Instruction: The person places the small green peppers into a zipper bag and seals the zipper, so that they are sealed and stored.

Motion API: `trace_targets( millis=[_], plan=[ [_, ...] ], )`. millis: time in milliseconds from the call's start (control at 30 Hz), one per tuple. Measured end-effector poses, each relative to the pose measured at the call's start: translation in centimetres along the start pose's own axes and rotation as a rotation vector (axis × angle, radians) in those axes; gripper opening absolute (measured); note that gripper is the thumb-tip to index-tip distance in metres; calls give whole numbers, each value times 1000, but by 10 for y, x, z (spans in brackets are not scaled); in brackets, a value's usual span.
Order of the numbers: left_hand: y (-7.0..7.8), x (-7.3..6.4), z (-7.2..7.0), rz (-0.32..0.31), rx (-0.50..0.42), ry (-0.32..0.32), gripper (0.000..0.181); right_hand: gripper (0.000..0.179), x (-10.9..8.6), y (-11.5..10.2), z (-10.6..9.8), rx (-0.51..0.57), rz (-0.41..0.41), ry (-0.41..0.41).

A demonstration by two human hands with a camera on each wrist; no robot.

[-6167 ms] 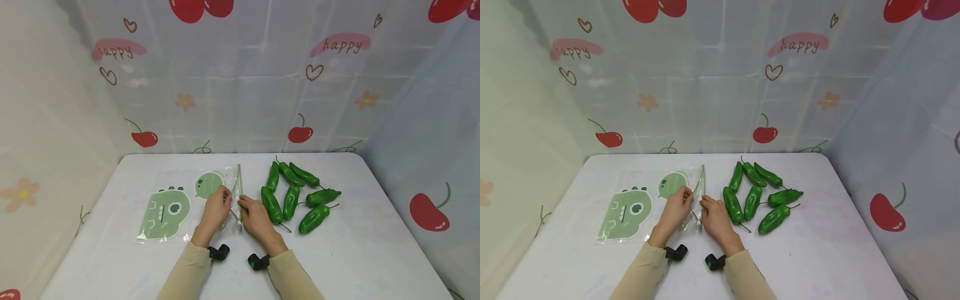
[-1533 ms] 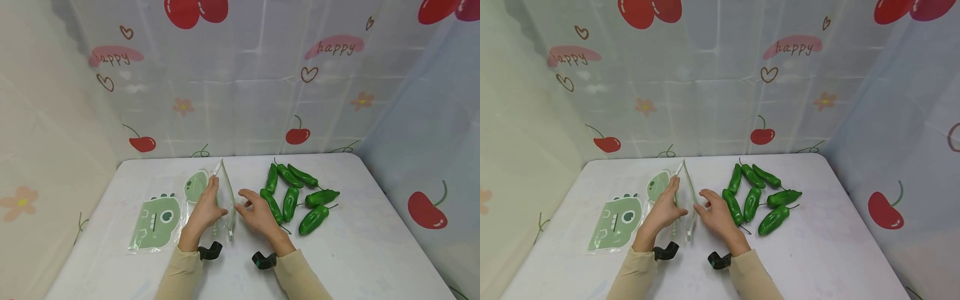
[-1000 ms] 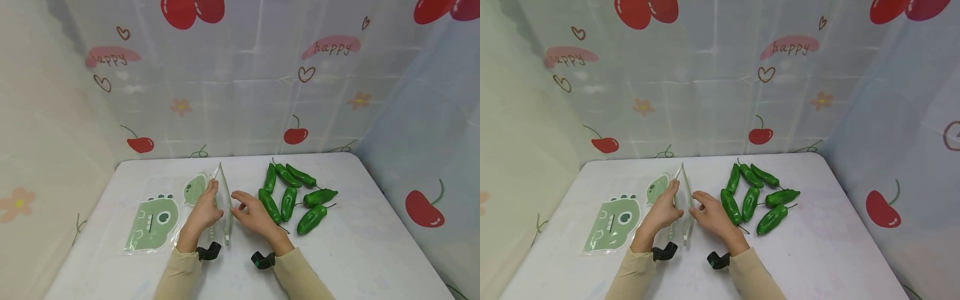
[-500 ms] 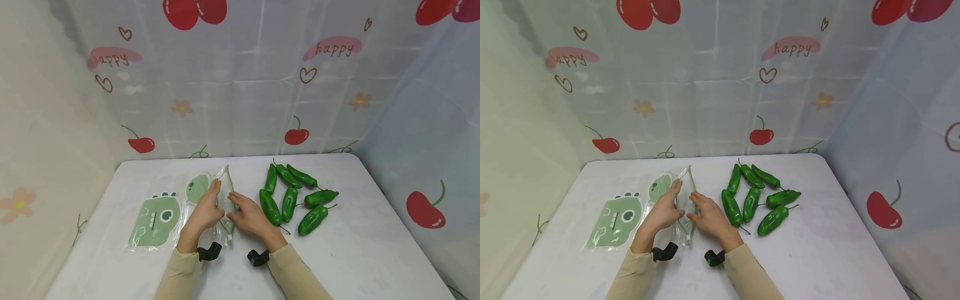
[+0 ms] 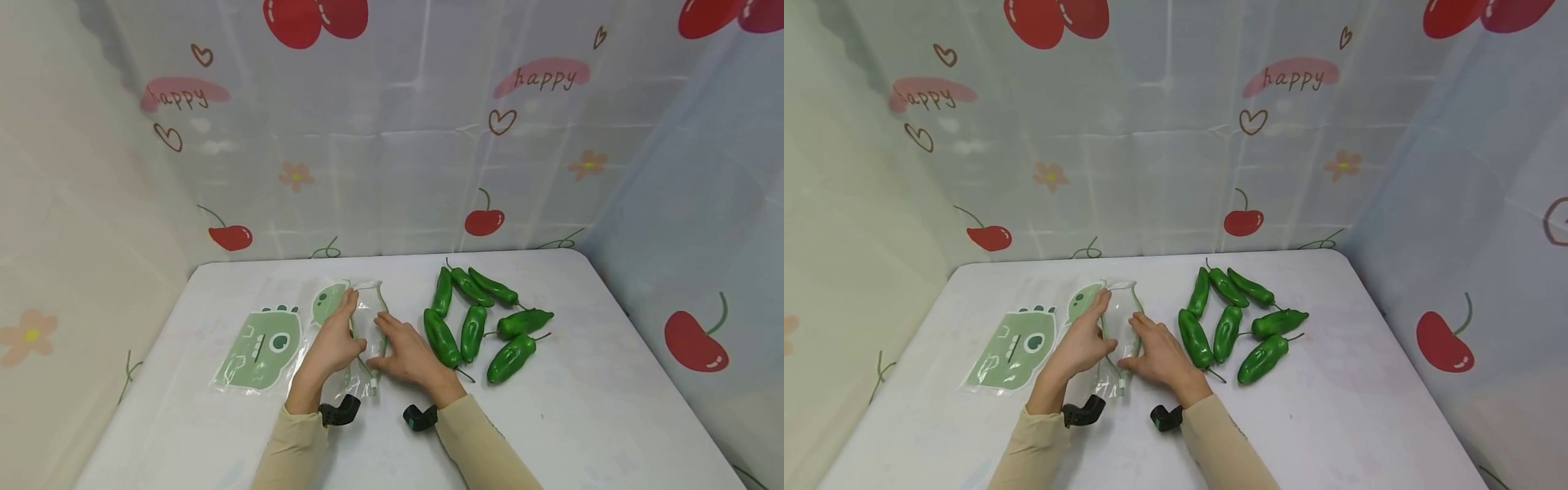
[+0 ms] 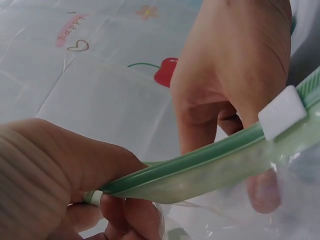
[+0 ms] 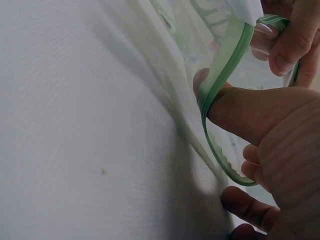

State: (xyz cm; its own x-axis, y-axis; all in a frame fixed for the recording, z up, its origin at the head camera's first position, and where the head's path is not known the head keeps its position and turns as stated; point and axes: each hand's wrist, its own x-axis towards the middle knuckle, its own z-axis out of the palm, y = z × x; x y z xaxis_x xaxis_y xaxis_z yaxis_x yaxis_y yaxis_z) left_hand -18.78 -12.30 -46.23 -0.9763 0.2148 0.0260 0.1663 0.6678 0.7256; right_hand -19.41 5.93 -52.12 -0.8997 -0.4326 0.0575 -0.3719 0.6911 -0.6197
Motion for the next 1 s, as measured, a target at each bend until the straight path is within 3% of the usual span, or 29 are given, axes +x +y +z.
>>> trace_targets(
  millis=[400, 667, 833, 1000],
  plan=[
    [4, -2, -5, 1, -39, -8, 100, 85, 5, 2, -2, -77, -5, -60],
    [7, -4, -6, -43, -193, -36, 105, 82, 10, 0, -5, -171, -43, -133],
    [7, -2, -2, -49, -122, -41, 106, 83, 12, 1, -7, -167, -47, -167],
    [7, -1, 2, -65, -59, -31, 106, 80, 14, 2, -10, -83, -46, -185]
  ],
)
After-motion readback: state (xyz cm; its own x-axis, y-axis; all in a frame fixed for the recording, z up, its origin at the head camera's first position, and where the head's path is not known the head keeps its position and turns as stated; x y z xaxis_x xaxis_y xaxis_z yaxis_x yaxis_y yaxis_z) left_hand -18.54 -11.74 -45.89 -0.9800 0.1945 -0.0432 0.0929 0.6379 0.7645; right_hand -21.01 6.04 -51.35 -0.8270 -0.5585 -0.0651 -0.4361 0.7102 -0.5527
